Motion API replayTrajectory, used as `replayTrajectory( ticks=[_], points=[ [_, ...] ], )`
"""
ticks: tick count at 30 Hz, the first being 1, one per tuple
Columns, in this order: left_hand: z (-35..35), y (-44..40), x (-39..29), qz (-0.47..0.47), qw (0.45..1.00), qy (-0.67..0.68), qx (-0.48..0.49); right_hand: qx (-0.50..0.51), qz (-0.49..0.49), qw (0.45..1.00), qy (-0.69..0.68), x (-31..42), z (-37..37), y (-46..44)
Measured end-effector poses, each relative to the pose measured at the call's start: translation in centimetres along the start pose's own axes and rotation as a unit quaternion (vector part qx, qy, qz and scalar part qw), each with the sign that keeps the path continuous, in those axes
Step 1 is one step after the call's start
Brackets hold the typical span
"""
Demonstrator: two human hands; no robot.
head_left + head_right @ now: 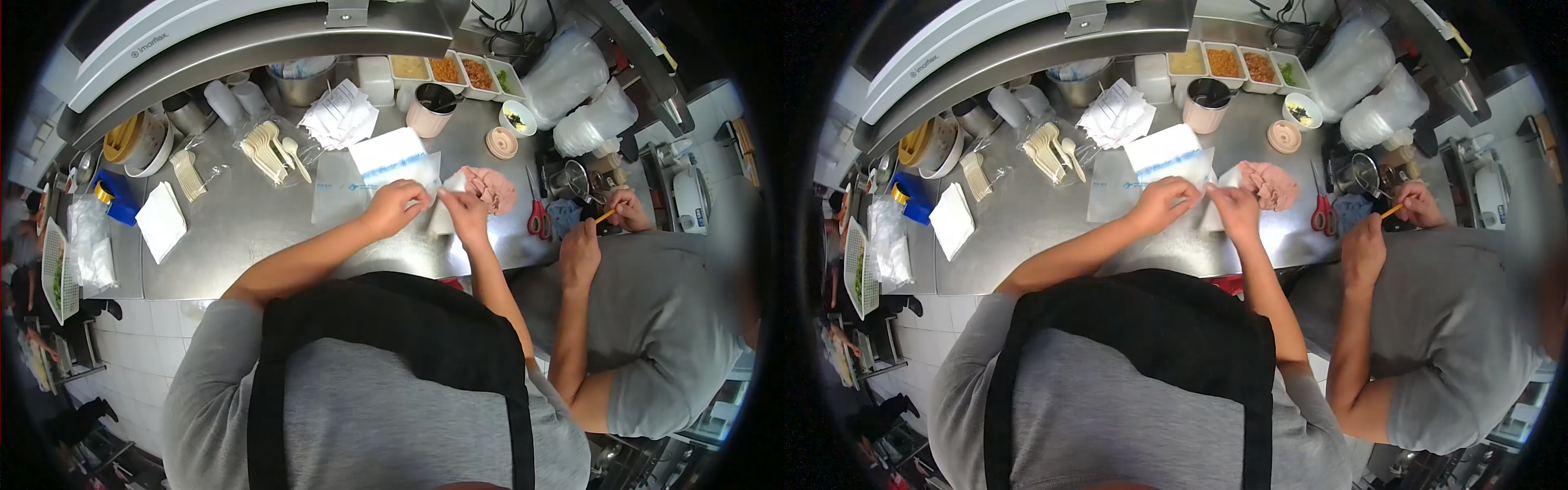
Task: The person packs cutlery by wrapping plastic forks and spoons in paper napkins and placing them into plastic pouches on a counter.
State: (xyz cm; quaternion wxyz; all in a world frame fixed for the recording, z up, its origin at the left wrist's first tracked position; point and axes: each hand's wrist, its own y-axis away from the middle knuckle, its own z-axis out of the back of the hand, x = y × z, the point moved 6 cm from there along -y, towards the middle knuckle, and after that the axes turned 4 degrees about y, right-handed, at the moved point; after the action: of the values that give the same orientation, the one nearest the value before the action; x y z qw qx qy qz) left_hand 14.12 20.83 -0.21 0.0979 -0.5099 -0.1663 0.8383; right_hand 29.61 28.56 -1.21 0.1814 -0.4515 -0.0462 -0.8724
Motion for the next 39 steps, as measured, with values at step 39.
replayTrajectory(
  ticks=[39],
  points=[
    [4.0, 9.2, 4.7, 0.316, 0.840, 0.388, -0.209, 0.115, 0.198, 0.973, 0.021, 7.4, -6.3, 4.4]
  ],
)
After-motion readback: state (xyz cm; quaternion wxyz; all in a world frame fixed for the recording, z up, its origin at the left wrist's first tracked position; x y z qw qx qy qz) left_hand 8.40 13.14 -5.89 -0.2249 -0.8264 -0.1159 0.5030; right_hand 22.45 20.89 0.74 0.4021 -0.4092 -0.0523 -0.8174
